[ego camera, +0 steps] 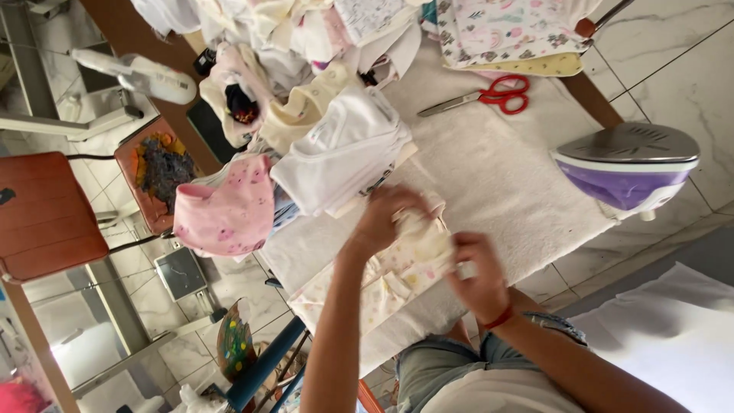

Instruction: Ironing and folding baby clothes on an ironing board

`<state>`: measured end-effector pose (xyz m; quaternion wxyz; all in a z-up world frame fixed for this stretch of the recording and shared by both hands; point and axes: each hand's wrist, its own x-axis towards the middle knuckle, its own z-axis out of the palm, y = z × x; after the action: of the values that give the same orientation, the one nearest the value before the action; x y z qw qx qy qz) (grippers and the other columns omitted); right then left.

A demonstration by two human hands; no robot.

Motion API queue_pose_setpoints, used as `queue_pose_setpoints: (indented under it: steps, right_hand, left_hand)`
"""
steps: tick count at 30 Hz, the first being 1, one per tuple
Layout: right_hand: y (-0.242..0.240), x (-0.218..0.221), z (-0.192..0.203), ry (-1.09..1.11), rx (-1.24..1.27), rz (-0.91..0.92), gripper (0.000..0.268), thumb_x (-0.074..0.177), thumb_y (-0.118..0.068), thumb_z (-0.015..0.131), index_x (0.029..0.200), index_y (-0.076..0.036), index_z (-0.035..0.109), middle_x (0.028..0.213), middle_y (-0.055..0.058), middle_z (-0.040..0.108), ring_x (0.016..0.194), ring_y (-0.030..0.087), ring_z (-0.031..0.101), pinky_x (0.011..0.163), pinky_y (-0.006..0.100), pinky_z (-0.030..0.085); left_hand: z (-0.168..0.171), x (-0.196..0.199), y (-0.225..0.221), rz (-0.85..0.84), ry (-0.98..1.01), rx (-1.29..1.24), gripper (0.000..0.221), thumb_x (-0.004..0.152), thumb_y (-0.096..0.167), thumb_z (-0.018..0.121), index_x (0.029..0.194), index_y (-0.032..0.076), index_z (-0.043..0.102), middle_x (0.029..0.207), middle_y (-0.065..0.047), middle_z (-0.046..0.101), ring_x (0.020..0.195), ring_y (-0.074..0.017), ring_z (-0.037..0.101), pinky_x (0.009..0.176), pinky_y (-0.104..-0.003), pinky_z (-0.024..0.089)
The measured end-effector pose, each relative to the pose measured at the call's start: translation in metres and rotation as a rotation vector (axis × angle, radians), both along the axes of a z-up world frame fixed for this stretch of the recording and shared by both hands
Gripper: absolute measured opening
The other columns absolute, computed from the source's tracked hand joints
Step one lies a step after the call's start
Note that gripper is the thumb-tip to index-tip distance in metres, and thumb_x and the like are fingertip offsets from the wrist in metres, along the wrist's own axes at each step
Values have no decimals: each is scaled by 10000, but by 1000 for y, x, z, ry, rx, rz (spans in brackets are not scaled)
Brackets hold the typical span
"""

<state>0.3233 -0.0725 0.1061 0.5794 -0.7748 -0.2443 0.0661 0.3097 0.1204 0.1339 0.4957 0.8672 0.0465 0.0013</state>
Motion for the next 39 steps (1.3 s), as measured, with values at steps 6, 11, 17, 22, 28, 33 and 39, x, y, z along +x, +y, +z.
queue_pose_setpoints:
  steps: [6,11,17,22,28,33,39]
  right_hand:
    - [24,-54,-13,-590,-167,823,107,701,12,605,766,-42,539,1084,146,502,935,264,548,670,349,481]
    - [11,-47,-42,-405,-126,708,99,765,-67,553,850,-96,595,1072,86,545,966,274,556,799,388,446]
    - [55,-9,-33,-596,-306,562,196,849,-148,498,1031,-110,564,1170,86,515,1076,265,502,915,395,370]
    - [65,-15,-55,-758,-490,739,421,870,-408,378,1266,-276,426,1365,17,351,1250,274,318,959,539,245]
    - [75,-70,-36,-554,-499,781,514,876,-471,325,1331,-232,330,1401,85,266,1281,343,197,943,620,48]
    - [79,-94,-56,-864,-484,850,508,848,-418,351,1304,-196,336,1425,34,228,1309,269,193,953,611,152]
    - [81,-95,-54,-917,-497,831,515,853,-401,339,1295,-137,345,1410,50,254,1305,267,202,977,580,184]
  left_hand:
    - [-55,-149,17,394,277,39,515,721,-76,396,963,316,628,1011,115,620,895,-171,560,820,-260,418]
    - [-69,-184,-19,802,202,51,460,703,-44,403,957,269,623,1005,48,616,910,-186,578,793,-290,456]
    - [-90,-166,-39,950,217,152,325,726,185,595,1031,286,539,1052,6,529,871,-255,571,736,-383,473]
    - [-90,-175,-44,904,341,396,333,669,130,525,913,353,569,1034,93,510,935,-197,529,802,-379,425]
    - [-106,-266,-59,1305,73,426,408,723,144,548,1129,142,508,1158,-126,460,1055,-311,469,897,-412,362]
    - [-127,-305,-71,1453,603,72,546,643,540,675,1003,142,575,862,-137,574,817,-339,596,737,-430,482]
    - [-105,-299,-69,1551,840,-210,497,596,560,676,974,269,539,833,-60,642,823,-269,617,722,-385,482]
